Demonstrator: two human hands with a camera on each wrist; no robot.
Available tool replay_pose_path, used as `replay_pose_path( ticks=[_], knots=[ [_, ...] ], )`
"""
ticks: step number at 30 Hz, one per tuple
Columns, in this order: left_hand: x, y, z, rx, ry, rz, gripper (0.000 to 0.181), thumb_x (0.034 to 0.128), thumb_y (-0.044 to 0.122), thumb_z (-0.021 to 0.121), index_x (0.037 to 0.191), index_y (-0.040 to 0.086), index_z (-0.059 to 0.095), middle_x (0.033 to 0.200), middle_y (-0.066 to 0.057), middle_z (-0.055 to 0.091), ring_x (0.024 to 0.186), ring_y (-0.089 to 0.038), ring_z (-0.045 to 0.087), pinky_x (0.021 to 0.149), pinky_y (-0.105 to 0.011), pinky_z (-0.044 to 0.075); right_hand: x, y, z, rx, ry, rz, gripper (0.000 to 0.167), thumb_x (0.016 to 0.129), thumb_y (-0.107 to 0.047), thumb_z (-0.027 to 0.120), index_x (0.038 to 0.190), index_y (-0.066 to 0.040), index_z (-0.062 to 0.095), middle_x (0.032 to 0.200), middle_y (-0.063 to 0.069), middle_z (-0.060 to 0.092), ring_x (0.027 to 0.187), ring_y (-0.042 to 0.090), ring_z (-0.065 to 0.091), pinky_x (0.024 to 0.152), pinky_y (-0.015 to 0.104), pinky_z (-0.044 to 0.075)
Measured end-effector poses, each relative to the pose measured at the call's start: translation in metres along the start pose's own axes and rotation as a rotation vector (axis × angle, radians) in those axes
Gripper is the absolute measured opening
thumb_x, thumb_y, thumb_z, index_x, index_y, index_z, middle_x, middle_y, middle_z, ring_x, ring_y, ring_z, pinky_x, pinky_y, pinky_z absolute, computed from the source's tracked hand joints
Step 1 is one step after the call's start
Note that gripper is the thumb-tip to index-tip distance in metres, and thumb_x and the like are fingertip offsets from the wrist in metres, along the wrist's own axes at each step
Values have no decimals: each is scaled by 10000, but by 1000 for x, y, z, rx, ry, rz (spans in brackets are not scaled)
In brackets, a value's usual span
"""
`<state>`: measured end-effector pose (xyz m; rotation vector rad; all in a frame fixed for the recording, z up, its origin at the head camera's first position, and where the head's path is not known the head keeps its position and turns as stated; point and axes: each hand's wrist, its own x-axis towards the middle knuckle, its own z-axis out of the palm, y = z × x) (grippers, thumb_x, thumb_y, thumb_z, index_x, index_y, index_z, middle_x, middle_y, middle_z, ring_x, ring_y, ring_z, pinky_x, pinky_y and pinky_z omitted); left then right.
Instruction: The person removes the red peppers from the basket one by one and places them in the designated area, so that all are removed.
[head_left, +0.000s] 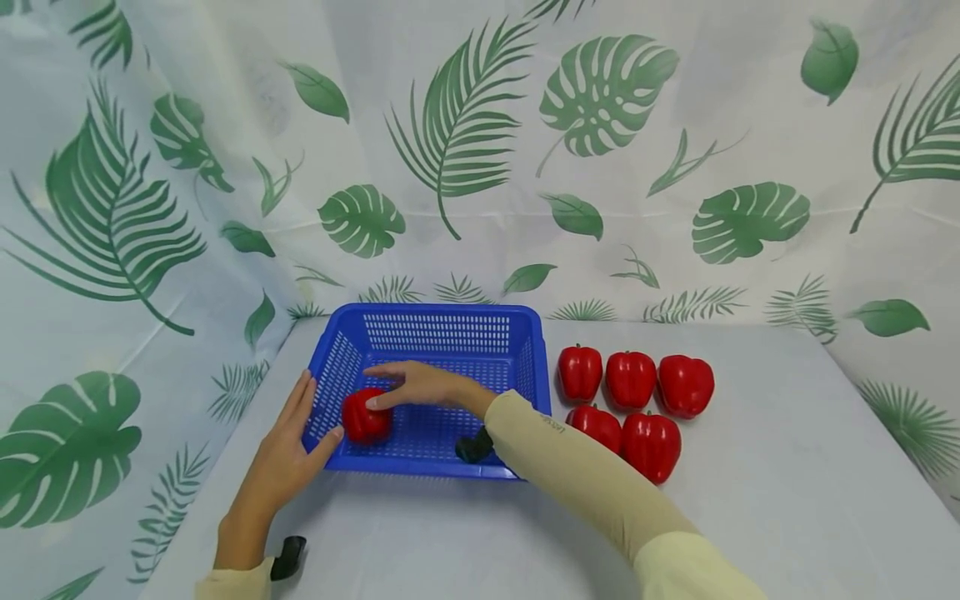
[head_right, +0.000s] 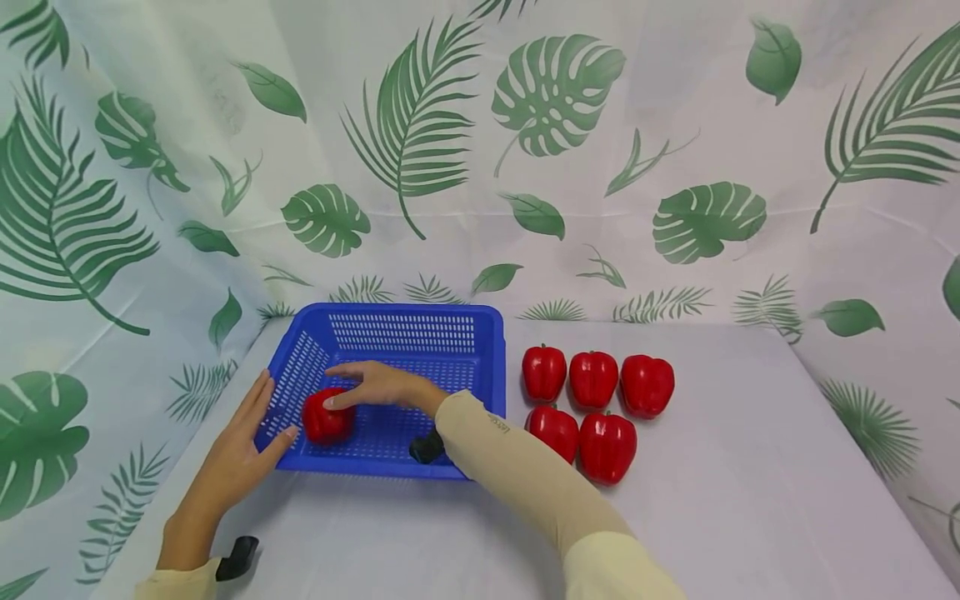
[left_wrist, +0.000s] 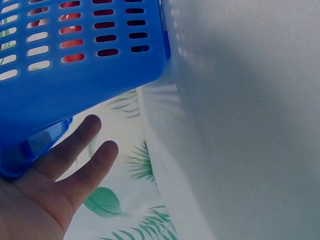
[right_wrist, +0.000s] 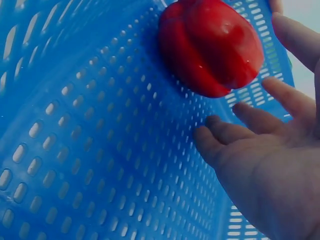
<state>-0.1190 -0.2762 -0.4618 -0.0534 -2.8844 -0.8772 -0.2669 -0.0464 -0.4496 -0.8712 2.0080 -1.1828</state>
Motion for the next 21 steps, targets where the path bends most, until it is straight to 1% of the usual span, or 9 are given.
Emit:
replay_pose_path(
  ticks=[3, 5, 9, 12, 16, 21],
  knots=[
    [0, 0, 0, 3, -2, -8, 945, 1023, 381, 661, 1709, 20, 122, 1786, -184, 73, 1566, -555, 186, 1100, -781, 303, 0, 1, 2, 1, -20, 7, 679, 996, -353, 741, 1610, -164, 521, 1650, 98, 474, 1527, 344, 409, 1143, 524, 480],
    [0, 0, 0, 4, -3, -10, 949, 1022, 380, 660, 1712, 29, 111, 1788, -178, 68, 1568, -551, 183, 1103, -777, 300, 0, 1, 3, -5, -27, 5, 652, 997, -332, 746, 1593, -159, 546, 1622, 92, 509, 1506, 333, 436, 1126, 489, 503],
    [-1, 0, 2, 1, -5, -11, 956, 1020, 380, 661, 1714, 36, 101, 1789, -173, 63, 1570, -546, 183, 1109, -772, 294, 0, 4, 5, -2, -26, 0, 591, 991, -273, 767, 1547, -154, 604, 1539, 81, 589, 1422, 291, 517, 1066, 406, 551],
    [-1, 1, 3, -4, -6, -9, 960, 1020, 383, 662, 1715, 39, 96, 1789, -174, 62, 1569, -547, 183, 1109, -771, 294, 1, 6, 5, 6, -24, -3, 553, 987, -246, 778, 1515, -159, 637, 1488, 63, 628, 1369, 257, 555, 1036, 367, 566],
    [0, 1, 2, -6, -8, -6, 952, 1028, 390, 655, 1714, 34, 99, 1787, -180, 64, 1565, -554, 187, 1105, -777, 296, 1, 7, 5, 24, -23, -9, 519, 988, -217, 781, 1488, -151, 661, 1444, 53, 659, 1345, 245, 574, 1035, 372, 567],
    [1, 2, 0, -7, -7, -6, 933, 1033, 370, 658, 1708, 16, 120, 1782, -198, 78, 1559, -563, 198, 1110, -781, 292, 5, 8, 5, 37, -25, 2, 499, 987, -241, 784, 1466, -154, 679, 1418, 33, 668, 1338, 233, 570, 1038, 386, 567]
  ],
)
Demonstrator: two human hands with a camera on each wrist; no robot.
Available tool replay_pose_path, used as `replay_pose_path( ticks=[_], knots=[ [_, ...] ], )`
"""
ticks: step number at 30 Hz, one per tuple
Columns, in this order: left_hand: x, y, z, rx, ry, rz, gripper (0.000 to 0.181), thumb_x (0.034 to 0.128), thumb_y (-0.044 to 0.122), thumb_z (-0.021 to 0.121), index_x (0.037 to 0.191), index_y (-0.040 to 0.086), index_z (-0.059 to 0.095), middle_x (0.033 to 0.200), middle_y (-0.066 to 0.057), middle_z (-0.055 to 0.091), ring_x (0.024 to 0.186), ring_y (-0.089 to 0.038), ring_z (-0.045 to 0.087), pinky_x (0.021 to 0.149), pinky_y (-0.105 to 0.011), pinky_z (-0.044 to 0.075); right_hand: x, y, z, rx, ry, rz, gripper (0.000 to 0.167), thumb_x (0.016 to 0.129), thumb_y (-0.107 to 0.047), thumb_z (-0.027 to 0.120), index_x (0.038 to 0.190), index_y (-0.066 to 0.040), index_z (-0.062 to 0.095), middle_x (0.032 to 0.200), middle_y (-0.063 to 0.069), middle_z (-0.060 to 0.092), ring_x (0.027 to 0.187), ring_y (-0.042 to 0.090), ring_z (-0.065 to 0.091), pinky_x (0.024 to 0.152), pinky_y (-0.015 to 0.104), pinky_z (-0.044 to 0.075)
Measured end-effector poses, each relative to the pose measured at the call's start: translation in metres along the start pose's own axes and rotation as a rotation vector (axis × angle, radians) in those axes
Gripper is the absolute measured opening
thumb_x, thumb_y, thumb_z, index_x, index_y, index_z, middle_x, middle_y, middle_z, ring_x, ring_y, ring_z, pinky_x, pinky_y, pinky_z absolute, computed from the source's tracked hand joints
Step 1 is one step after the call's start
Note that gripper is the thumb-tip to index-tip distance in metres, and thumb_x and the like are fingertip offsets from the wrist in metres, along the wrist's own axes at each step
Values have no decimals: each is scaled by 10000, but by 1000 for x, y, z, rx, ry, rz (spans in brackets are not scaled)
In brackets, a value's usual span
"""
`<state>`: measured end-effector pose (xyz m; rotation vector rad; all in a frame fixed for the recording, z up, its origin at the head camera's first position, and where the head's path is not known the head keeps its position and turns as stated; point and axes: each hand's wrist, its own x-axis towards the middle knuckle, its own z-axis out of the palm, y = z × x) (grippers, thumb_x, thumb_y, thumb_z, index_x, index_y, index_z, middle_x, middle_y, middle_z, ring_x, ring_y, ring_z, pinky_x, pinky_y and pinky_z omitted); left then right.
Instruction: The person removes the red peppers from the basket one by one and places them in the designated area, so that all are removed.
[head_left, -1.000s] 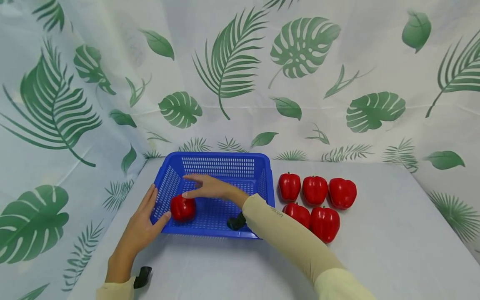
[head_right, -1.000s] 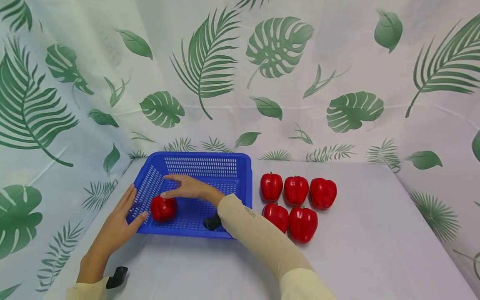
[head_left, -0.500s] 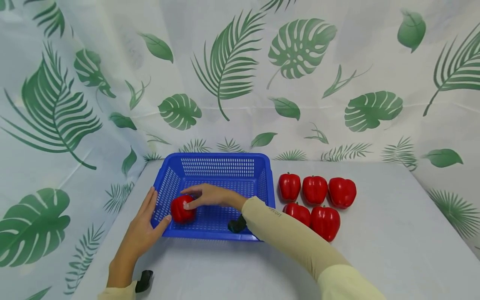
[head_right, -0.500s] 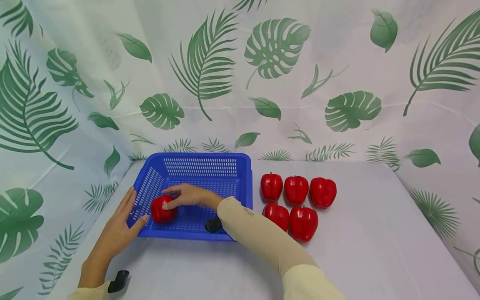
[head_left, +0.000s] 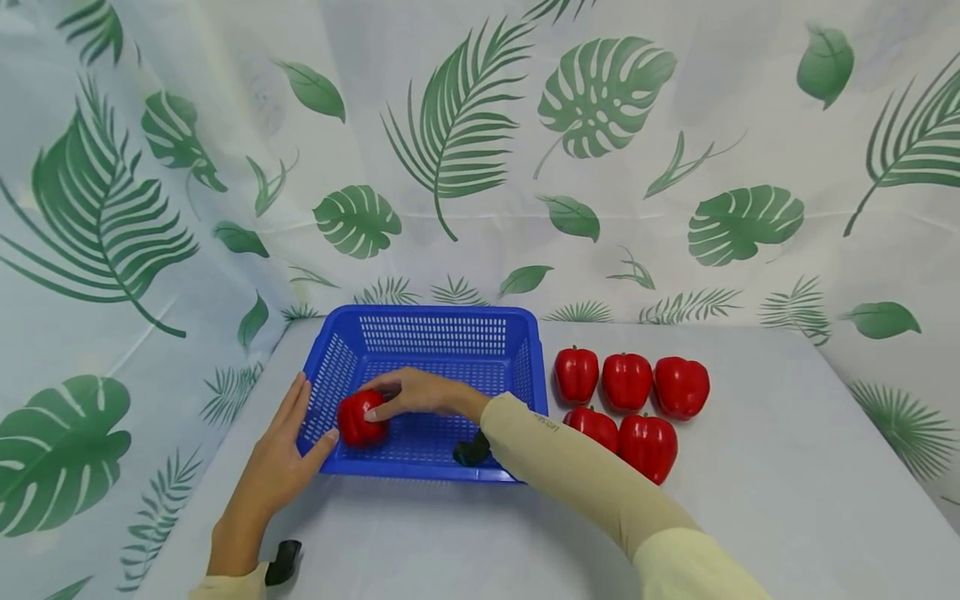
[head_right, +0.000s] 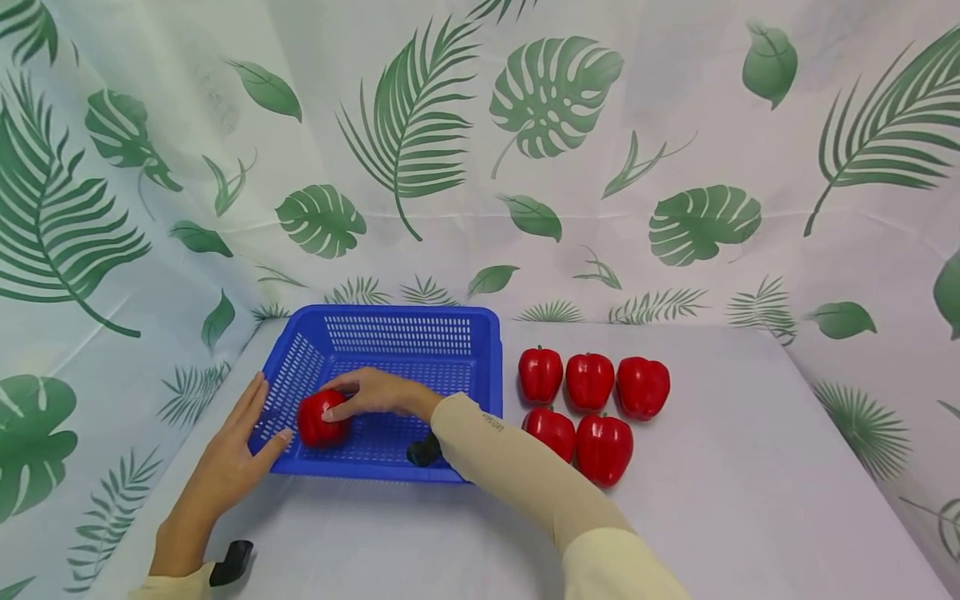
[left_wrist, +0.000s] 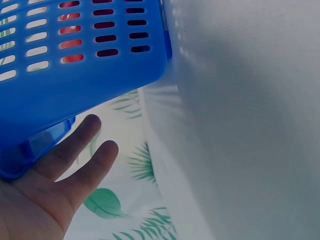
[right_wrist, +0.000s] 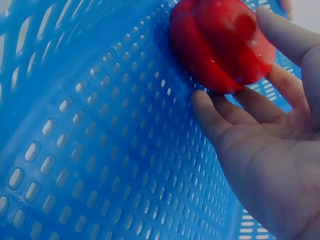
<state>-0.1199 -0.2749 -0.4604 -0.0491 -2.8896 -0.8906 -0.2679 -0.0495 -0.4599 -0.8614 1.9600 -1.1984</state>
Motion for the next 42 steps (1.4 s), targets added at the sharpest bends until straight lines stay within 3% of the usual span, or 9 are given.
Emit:
replay_pose_path(
  ticks=[11, 23, 30, 42],
  knots=[
    [1, 0, -4, -4, 8, 13, 902, 1045, 370, 648, 1701, -4, 154, 1776, -210, 106, 1548, -572, 225, 1124, -788, 280, 5, 0, 0, 24, -12, -11, 486, 976, -195, 799, 1442, -108, 690, 1366, 26, 702, 1321, 226, 602, 1038, 346, 561],
    [2, -1, -2, -9, 10, 13, 898, 1038, 378, 654, 1695, -12, 182, 1770, -215, 135, 1558, -557, 216, 1121, -784, 289, 8, -2, -1, 29, 5, 6, 470, 992, -238, 784, 1426, -87, 689, 1347, 70, 695, 1161, 194, 667, 949, 369, 615],
    [3, 0, -2, -6, 11, 11, 898, 1041, 393, 652, 1702, 7, 182, 1775, -196, 134, 1559, -546, 230, 1131, -773, 294, 14, -2, 3, -85, -9, -27, 556, 979, -308, 781, 1490, -136, 647, 1393, 44, 667, 1211, 171, 620, 960, 308, 588],
    [5, 2, -4, 2, -1, 3, 886, 1040, 359, 650, 1698, -4, 181, 1776, -196, 129, 1565, -536, 223, 1144, -758, 288, 10, -10, -2, -126, 19, -27, 497, 957, -249, 817, 1429, -140, 707, 1351, 39, 699, 1214, 206, 627, 953, 312, 593]
  ],
)
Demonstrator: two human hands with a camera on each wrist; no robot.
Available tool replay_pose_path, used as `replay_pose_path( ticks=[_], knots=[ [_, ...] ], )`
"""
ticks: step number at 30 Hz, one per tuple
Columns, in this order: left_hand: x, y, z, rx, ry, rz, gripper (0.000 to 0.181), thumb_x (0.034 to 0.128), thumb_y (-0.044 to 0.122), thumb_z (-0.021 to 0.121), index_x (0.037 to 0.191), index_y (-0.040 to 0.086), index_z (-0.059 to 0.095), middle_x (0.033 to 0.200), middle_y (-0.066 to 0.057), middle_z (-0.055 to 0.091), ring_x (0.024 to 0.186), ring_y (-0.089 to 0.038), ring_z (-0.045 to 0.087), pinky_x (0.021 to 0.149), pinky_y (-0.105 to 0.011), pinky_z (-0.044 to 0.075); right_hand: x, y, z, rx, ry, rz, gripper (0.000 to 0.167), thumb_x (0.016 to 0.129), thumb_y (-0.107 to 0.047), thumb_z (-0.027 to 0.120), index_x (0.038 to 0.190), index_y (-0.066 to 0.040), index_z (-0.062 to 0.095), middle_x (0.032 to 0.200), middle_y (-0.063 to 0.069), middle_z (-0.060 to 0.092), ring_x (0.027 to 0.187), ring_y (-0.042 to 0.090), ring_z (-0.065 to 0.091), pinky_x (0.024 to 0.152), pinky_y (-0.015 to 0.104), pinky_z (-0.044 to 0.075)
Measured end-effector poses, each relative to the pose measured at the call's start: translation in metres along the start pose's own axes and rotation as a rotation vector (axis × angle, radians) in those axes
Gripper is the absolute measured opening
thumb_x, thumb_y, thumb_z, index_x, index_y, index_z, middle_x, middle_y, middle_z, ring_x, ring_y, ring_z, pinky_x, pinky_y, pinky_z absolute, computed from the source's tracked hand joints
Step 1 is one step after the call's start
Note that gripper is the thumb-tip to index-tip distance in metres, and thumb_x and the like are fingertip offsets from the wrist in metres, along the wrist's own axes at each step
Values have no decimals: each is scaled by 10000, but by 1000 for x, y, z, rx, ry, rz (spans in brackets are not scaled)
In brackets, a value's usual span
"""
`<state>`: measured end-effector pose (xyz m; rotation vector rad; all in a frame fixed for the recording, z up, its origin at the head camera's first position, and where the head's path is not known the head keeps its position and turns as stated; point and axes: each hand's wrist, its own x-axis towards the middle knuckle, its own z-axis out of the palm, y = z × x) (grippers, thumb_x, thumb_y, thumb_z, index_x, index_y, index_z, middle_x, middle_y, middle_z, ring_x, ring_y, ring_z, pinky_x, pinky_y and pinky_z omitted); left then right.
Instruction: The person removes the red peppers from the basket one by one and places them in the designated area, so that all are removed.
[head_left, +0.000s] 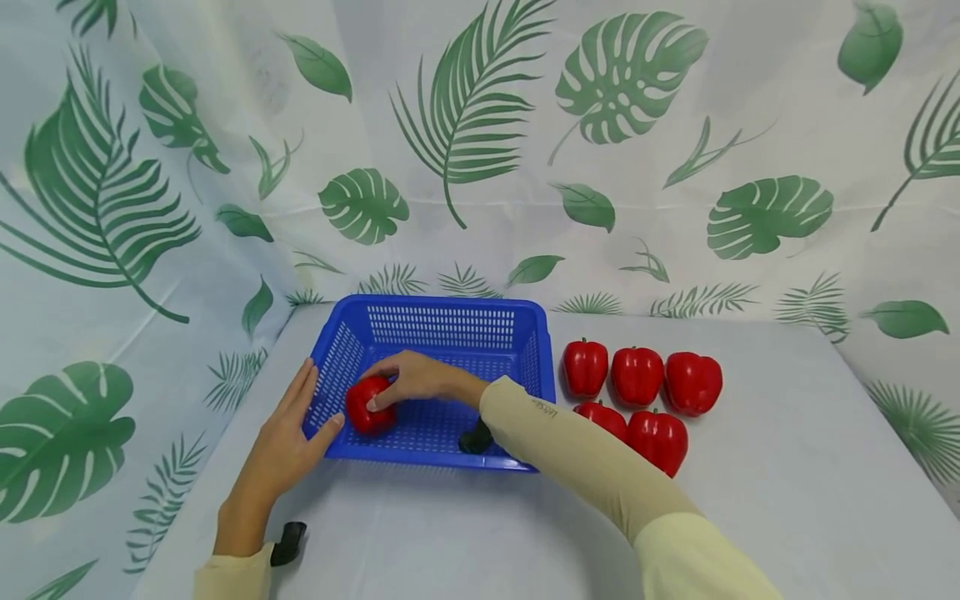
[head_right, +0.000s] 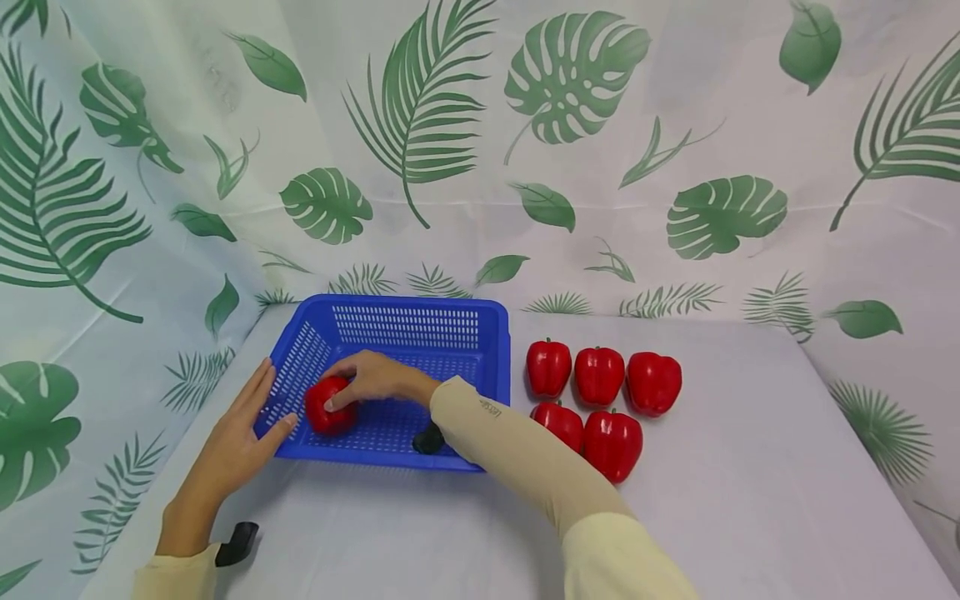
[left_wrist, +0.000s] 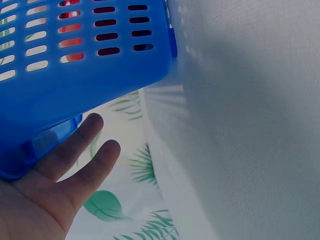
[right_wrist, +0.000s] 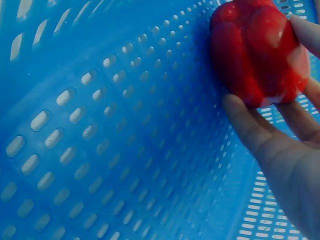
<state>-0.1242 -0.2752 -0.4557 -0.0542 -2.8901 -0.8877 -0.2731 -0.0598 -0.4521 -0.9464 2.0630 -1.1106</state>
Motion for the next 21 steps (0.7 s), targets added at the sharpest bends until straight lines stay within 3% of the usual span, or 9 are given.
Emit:
replay_pose_path(
  ticks=[7, 16, 21],
  knots=[
    [1, 1, 0, 5, 2, -3, 884, 1036, 346, 651, 1692, -18, 182, 1773, -209, 128, 1564, -543, 215, 1139, -766, 282, -6, -4, -12, 127, 42, 5, 469, 938, -206, 845, 1384, -114, 731, 1291, 26, 707, 1150, 203, 652, 898, 359, 632],
    [1, 1, 1, -4, -2, -7, 888, 1040, 348, 649, 1699, -1, 167, 1778, -199, 111, 1569, -537, 205, 1138, -772, 276, -26, -18, -34, 236, 99, -10, 468, 933, -183, 845, 1382, -111, 733, 1316, 48, 683, 1221, 254, 609, 1008, 565, 577],
    [2, 1, 1, 3, -14, -25, 901, 1044, 349, 655, 1706, 12, 144, 1780, -197, 94, 1571, -538, 195, 1135, -773, 279, -39, -27, -46, 238, 130, -14, 473, 929, -188, 847, 1381, -106, 732, 1317, 52, 687, 1230, 261, 608, 991, 544, 591]
  ],
)
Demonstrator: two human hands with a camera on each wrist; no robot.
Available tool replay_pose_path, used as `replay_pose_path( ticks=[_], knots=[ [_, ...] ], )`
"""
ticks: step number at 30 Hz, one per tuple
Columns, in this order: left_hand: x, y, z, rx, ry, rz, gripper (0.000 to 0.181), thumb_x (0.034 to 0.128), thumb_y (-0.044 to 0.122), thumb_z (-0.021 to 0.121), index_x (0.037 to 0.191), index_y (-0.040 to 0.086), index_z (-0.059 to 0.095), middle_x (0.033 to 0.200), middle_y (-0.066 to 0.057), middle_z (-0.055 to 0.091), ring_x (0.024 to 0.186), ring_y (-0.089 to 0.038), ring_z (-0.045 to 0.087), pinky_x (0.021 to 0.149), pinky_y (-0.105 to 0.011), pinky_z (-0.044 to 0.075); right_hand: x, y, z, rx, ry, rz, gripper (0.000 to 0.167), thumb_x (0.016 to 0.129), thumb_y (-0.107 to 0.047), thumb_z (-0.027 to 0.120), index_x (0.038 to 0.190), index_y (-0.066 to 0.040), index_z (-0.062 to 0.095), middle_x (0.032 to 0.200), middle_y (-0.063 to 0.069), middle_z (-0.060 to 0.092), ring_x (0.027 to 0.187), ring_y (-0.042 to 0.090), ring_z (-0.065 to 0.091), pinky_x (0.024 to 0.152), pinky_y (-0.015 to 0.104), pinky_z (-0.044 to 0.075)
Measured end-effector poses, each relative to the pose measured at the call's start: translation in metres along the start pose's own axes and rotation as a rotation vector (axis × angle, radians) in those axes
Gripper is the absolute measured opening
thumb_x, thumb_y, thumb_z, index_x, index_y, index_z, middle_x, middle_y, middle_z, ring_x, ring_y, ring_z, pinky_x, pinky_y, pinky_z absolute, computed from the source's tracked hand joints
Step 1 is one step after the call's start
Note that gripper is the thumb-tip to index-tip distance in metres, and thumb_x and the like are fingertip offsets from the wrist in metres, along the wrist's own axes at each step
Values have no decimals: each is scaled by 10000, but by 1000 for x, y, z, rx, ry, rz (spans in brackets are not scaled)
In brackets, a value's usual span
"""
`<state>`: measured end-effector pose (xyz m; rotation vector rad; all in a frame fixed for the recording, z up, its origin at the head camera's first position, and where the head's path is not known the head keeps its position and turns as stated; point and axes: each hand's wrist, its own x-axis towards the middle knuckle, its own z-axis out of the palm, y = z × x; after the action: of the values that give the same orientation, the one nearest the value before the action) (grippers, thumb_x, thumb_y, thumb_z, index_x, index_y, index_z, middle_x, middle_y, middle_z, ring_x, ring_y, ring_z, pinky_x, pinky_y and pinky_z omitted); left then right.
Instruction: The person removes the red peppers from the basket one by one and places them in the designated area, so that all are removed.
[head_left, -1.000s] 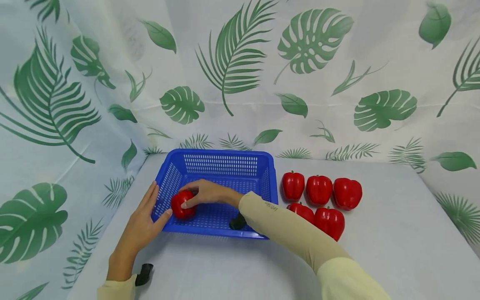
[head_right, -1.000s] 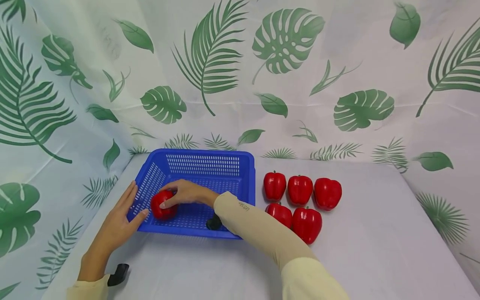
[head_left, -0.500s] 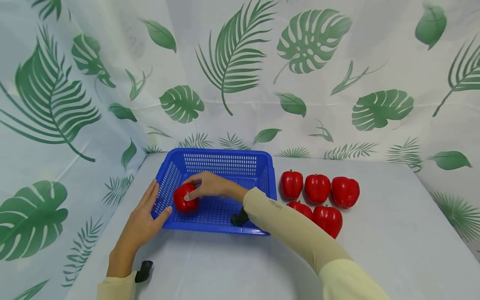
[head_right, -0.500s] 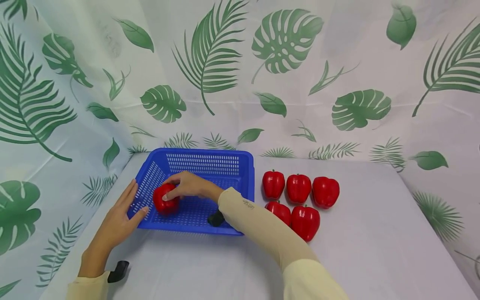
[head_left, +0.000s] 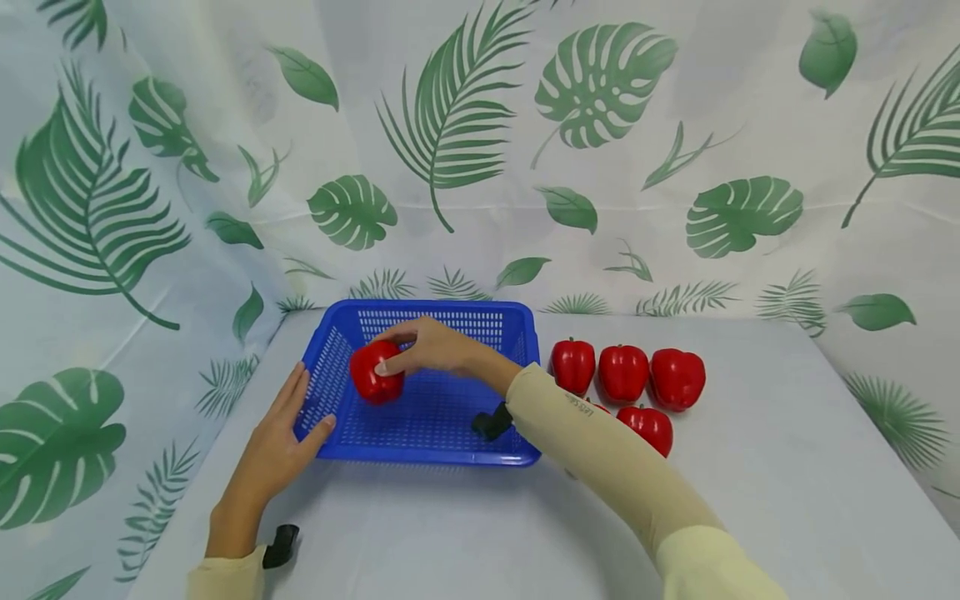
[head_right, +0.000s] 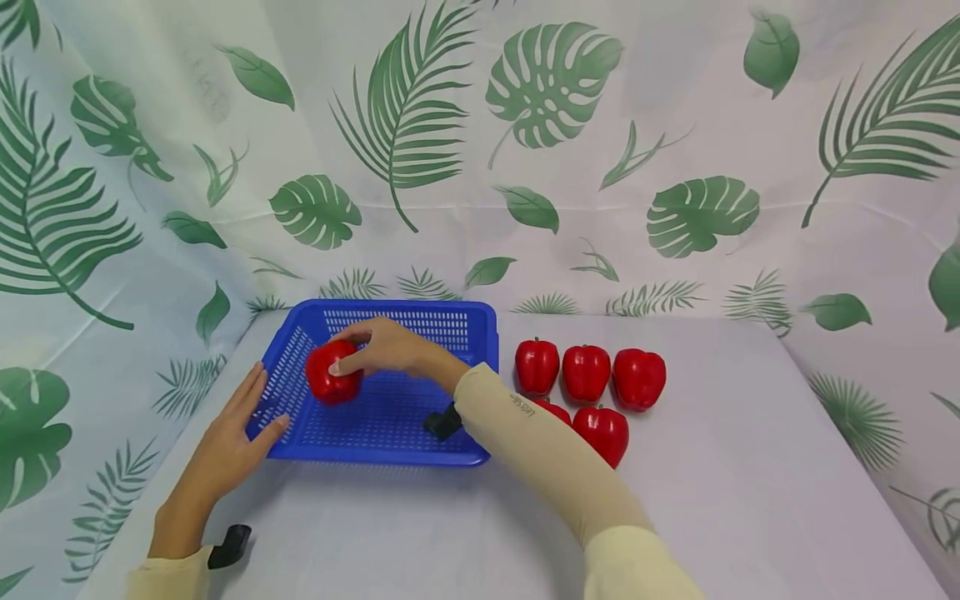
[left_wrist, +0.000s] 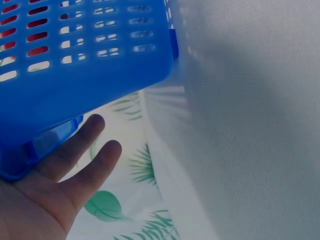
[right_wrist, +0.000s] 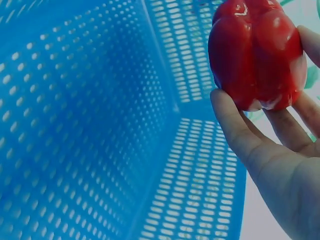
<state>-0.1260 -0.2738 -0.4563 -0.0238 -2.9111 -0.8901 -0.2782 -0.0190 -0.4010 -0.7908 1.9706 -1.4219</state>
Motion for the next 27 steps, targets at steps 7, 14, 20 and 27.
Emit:
replay_pose_path(
  ticks=[7, 14, 20, 27],
  knots=[
    [-3, -1, 0, 0, 5, 6, 908, 1045, 344, 662, 1708, 15, 136, 1779, -204, 93, 1567, -547, 196, 1146, -776, 265, -17, -8, -12, -22, 26, -2, 498, 921, -212, 850, 1390, -105, 722, 1335, 54, 681, 1260, 273, 592, 898, 406, 636],
    [-2, -1, -1, -15, 0, 31, 906, 1050, 348, 657, 1707, 8, 133, 1782, -196, 85, 1571, -541, 190, 1167, -770, 248, -33, -8, -24, 6, 44, -10, 508, 923, -224, 846, 1398, -100, 716, 1358, 70, 673, 1270, 292, 598, 896, 399, 635],
    [-1, 0, -2, -27, -6, 35, 906, 1056, 345, 650, 1706, 2, 120, 1781, -203, 74, 1572, -547, 177, 1173, -775, 235, -48, -7, -35, 24, 84, -19, 517, 920, -224, 844, 1399, -86, 709, 1356, 77, 671, 1268, 295, 605, 896, 409, 636],
    [-2, -2, 0, -33, -13, 30, 911, 1063, 346, 646, 1705, -2, 101, 1785, -196, 46, 1574, -547, 166, 1172, -780, 231, -68, -5, -48, 4, 143, -8, 516, 920, -233, 840, 1397, -89, 707, 1346, 77, 675, 1254, 299, 617, 896, 411, 635]
  ],
)
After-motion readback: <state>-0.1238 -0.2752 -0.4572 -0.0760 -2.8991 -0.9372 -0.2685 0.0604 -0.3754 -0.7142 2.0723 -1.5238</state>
